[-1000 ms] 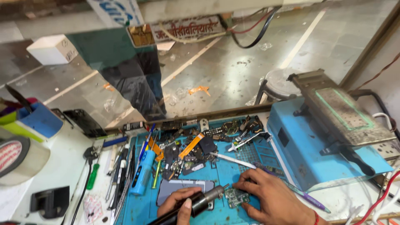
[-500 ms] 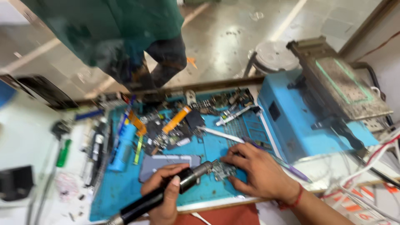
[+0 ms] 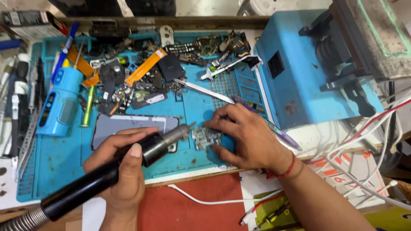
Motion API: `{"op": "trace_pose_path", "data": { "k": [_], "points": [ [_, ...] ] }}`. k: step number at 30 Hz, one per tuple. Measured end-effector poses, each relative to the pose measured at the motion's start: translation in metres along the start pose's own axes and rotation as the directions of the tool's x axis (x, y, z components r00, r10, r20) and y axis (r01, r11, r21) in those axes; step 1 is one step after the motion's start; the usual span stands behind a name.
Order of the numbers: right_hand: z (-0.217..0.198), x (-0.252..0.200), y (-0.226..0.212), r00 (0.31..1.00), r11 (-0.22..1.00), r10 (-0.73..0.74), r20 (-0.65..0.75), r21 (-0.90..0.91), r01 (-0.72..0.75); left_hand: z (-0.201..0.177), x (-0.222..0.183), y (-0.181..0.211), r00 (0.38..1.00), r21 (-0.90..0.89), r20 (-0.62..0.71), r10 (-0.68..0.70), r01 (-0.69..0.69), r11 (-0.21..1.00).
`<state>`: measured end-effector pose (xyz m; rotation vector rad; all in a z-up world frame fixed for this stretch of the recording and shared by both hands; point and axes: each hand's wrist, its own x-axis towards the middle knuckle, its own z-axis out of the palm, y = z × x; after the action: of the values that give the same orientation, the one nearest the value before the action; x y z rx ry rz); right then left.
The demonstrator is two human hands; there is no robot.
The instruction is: The person applies heat to a circuit board using a hot air tool and then scrapes the surface with a metal tool.
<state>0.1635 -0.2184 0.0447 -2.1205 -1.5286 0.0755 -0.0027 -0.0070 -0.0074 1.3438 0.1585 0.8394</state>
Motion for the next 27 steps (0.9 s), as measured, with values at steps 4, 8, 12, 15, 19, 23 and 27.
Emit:
{"op": "trace_pose_path", "data": {
  "k": [4, 8, 12, 15, 19, 23, 27],
  "points": [
    [-0.002, 0.002, 0.000, 0.999, 0.999, -0.037, 0.003, 0.009, 0.037, -0.003, 0.003, 0.007, 0.976, 0.174, 0.206, 0.070, -0.107, 0.979],
    [0.000, 0.002, -0.002, 1.000, 1.000, 0.009, 0.007, -0.002, -0.009, -0.004, -0.001, 0.003, 0.991, 0.079, 0.116, 0.062, -0.072, 0.994],
    [0.001, 0.001, -0.001, 1.000, 1.000, 0.014, -0.006, -0.012, -0.014, -0.005, 0.001, 0.004, 0.970, 0.238, 0.225, 0.090, -0.145, 0.960],
    [0.000, 0.001, -0.002, 1.000, 1.000, 0.021, 0.008, -0.009, -0.021, 0.000, 0.000, 0.005, 0.999, 0.111, 0.037, 0.009, -0.013, 0.994],
    [0.000, 0.002, -0.002, 1.000, 1.000, 0.012, -0.002, -0.009, -0.012, -0.004, 0.004, 0.006, 0.977, 0.181, 0.202, 0.068, -0.106, 0.978],
    [0.001, 0.001, -0.001, 1.000, 1.000, 0.005, -0.006, -0.009, -0.005, -0.002, -0.001, 0.002, 0.997, 0.162, 0.077, 0.030, -0.042, 0.986],
    [0.000, 0.000, 0.001, 1.000, 1.000, 0.011, -0.022, 0.017, -0.010, 0.003, 0.008, -0.002, 0.978, 0.263, 0.175, 0.111, -0.155, 0.952]
  ]
}}
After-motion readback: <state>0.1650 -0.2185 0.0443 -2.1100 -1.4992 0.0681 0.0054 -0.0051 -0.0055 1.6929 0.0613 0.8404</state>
